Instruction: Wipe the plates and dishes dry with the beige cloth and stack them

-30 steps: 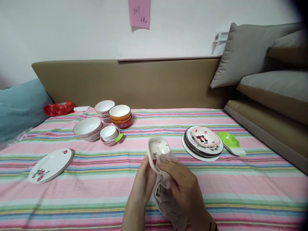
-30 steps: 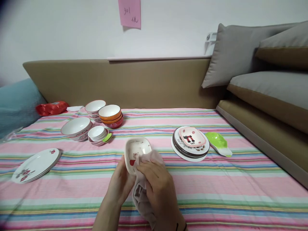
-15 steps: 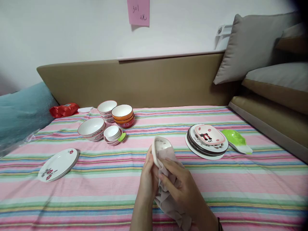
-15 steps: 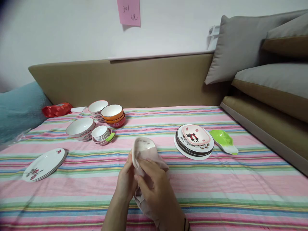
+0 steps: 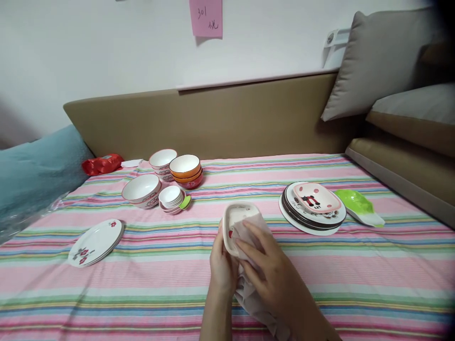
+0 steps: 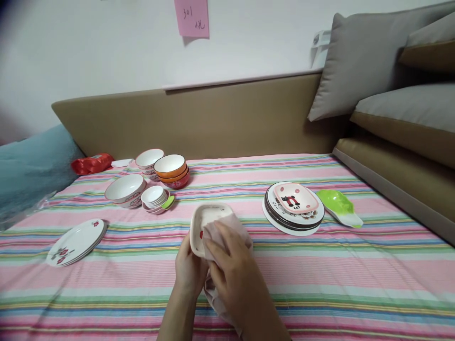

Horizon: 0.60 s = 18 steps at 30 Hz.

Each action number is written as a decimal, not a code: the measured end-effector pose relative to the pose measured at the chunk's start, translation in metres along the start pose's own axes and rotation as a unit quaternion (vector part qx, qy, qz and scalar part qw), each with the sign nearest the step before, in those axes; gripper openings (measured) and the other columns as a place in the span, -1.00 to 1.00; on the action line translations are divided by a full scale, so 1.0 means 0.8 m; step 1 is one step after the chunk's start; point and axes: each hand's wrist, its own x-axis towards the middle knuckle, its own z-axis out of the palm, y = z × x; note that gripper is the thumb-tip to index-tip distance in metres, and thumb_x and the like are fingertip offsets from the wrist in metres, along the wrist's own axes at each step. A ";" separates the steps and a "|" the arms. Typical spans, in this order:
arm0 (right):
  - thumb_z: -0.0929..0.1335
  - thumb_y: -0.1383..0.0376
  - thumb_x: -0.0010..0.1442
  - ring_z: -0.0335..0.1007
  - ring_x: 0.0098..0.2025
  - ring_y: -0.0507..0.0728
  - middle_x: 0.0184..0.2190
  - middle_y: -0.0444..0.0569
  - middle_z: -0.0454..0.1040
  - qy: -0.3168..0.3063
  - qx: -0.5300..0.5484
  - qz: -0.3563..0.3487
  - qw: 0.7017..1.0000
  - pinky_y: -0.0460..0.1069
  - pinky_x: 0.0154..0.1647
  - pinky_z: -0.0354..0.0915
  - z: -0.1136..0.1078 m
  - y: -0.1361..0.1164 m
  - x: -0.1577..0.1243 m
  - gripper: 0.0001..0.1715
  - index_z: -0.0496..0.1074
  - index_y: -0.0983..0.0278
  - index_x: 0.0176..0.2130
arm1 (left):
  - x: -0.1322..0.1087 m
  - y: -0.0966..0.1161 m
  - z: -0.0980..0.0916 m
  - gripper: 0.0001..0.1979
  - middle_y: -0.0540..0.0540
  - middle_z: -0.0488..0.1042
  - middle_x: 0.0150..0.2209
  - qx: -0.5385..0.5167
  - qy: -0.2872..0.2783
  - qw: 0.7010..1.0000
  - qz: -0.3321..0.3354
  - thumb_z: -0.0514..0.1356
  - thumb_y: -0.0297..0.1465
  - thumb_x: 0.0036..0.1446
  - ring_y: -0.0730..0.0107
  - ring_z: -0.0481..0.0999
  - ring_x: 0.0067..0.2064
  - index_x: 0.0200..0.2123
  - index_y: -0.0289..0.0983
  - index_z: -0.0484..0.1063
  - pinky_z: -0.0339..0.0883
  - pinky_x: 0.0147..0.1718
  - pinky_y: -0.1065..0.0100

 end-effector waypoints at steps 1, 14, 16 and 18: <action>0.23 0.44 0.21 0.16 0.23 0.27 0.20 0.13 0.26 0.011 -0.008 0.013 1.000 0.26 0.18 0.24 0.001 0.001 -0.001 -0.51 0.36 0.27 0.12 | 0.001 0.001 -0.002 -0.77 -0.08 0.57 -0.21 0.003 -0.015 1.000 0.008 0.27 -0.30 -0.03 0.16 0.43 0.03 -0.27 -0.26 0.53 0.26 0.07 0.29; 0.19 0.47 0.21 0.17 0.22 0.21 0.20 0.09 0.27 -0.005 0.001 -0.008 1.000 0.21 0.21 0.20 0.013 0.001 -0.002 -0.40 0.19 0.32 0.23 | 0.000 0.000 -0.002 -0.85 -0.06 0.51 -0.43 0.003 0.003 0.998 0.068 0.27 -0.30 -0.05 0.18 0.46 -0.02 -0.48 -0.28 0.50 0.26 0.08 0.24; 0.19 0.48 0.20 0.21 0.18 0.24 0.17 0.13 0.30 0.000 -0.016 0.000 1.000 0.21 0.16 0.25 0.013 0.001 -0.002 -0.44 0.26 0.34 0.19 | 0.002 -0.002 -0.003 -0.87 -0.05 0.50 -0.45 0.009 -0.005 0.998 0.065 0.26 -0.33 -0.03 0.17 0.46 -0.01 -0.49 -0.28 0.50 0.27 0.08 0.23; 0.19 0.49 0.18 0.18 0.20 0.24 0.17 0.12 0.30 -0.007 -0.023 -0.020 1.000 0.22 0.20 0.21 0.013 0.002 -0.001 -0.45 0.29 0.35 0.16 | 0.004 -0.006 -0.006 -0.88 -0.05 0.49 -0.46 0.017 -0.002 0.998 0.059 0.24 -0.33 -0.01 0.17 0.46 0.00 -0.49 -0.26 0.50 0.27 0.07 0.24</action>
